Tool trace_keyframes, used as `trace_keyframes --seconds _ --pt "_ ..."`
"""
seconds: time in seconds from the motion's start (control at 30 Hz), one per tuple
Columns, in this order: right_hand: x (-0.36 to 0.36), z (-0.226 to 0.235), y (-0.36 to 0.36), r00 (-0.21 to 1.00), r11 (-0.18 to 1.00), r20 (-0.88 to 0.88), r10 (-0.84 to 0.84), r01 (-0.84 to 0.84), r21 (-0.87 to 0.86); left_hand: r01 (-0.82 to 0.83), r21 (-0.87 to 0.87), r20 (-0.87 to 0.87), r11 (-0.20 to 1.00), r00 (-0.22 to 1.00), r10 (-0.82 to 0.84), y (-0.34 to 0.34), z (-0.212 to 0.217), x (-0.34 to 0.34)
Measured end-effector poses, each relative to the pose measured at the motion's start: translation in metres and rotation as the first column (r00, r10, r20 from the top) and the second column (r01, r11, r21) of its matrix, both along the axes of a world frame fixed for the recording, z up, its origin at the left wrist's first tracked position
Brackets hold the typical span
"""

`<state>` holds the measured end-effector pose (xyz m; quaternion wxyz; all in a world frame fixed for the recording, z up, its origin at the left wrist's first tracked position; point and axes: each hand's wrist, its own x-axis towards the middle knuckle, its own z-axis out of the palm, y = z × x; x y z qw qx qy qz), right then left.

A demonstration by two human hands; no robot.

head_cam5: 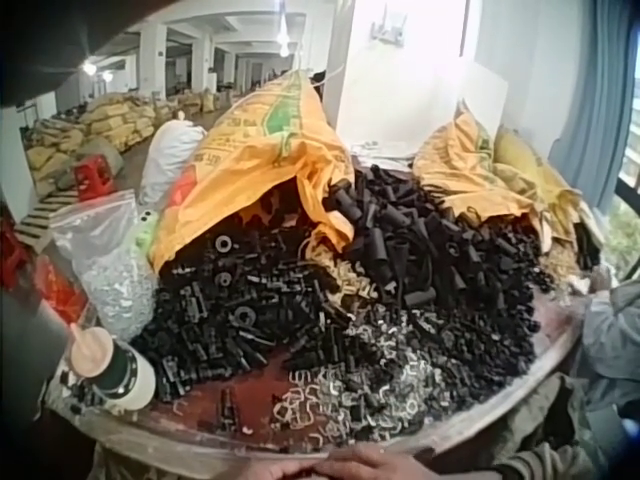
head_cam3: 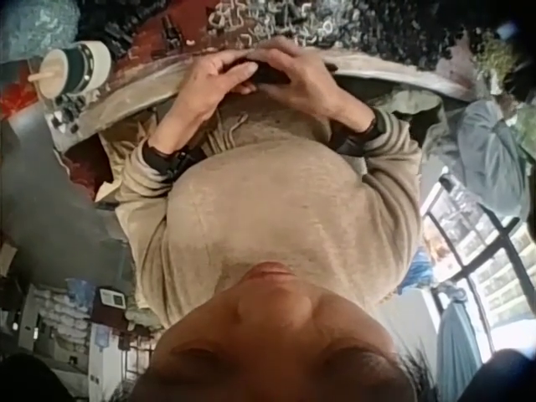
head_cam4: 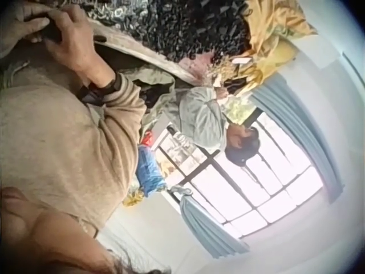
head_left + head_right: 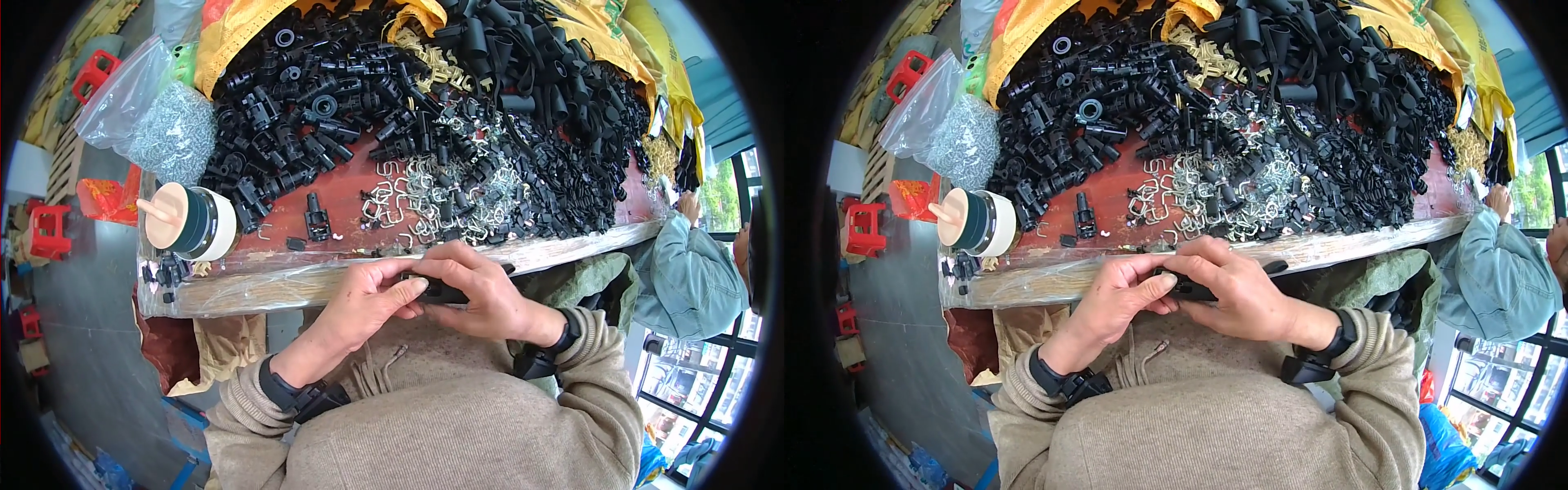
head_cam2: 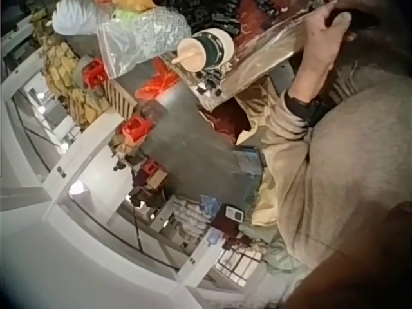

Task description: Assembling small black plastic components by hand at a workbench.

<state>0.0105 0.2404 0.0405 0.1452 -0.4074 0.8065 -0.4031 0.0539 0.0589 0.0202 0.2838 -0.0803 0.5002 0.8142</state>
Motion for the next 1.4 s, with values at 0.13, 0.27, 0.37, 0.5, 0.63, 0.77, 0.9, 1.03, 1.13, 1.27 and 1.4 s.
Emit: trace_keyframes --seconds 0.13,0.27,0.37,0.5,0.63,0.77,0.9,1.03,1.13,1.27,1.4 --pt "-0.024 0.012 0.003 0.917 0.930 0.173 0.358 -0.335 -0.148 0.015 0.073 0.042 0.997 0.999 -0.018 -0.001 -0.001 -0.001" --pt "-0.025 0.001 0.000 0.833 0.873 0.282 0.476 -0.409 -0.264 -0.022 0.098 0.085 0.995 0.996 0.014 0.001 0.006 -0.001" --pt "-0.027 -0.003 0.000 0.850 0.887 0.278 0.448 -0.385 -0.254 -0.065 0.202 0.131 0.977 0.991 0.038 0.001 0.002 0.000" --pt "-0.025 -0.008 -0.001 0.892 0.904 0.227 0.391 -0.326 -0.276 -0.098 0.249 0.065 0.964 0.994 0.084 0.009 -0.010 0.005" --pt "-0.022 -0.011 -0.002 0.940 0.900 0.120 0.320 -0.262 -0.348 -0.079 0.310 0.086 0.947 0.995 0.055 0.011 -0.013 0.002" --pt "-0.018 -0.013 -0.005 0.978 0.894 0.013 0.208 -0.185 -0.408 -0.089 0.328 0.119 0.941 0.992 0.052 0.010 -0.012 0.002" --pt "-0.012 -0.017 -0.005 0.994 0.893 0.012 0.109 -0.093 -0.440 -0.126 0.342 0.191 0.931 0.980 0.063 0.011 -0.010 0.002" --pt "-0.012 -0.010 -0.005 0.995 0.889 0.018 0.102 -0.083 -0.450 -0.102 0.356 0.165 0.929 0.985 0.045 0.012 -0.012 0.004" --pt "-0.009 -0.008 0.000 0.997 0.906 0.019 0.077 -0.062 -0.418 -0.075 0.344 0.153 0.936 0.988 0.023 0.014 -0.008 0.001" --pt "-0.005 -0.003 0.036 0.992 0.961 0.033 -0.125 0.130 -0.244 0.015 0.263 0.093 0.965 0.995 -0.041 0.008 0.002 0.002" --pt "0.010 0.020 0.128 0.880 0.837 -0.069 -0.470 0.469 0.283 -0.092 0.017 -0.258 0.996 0.962 0.093 -0.020 0.015 0.012"
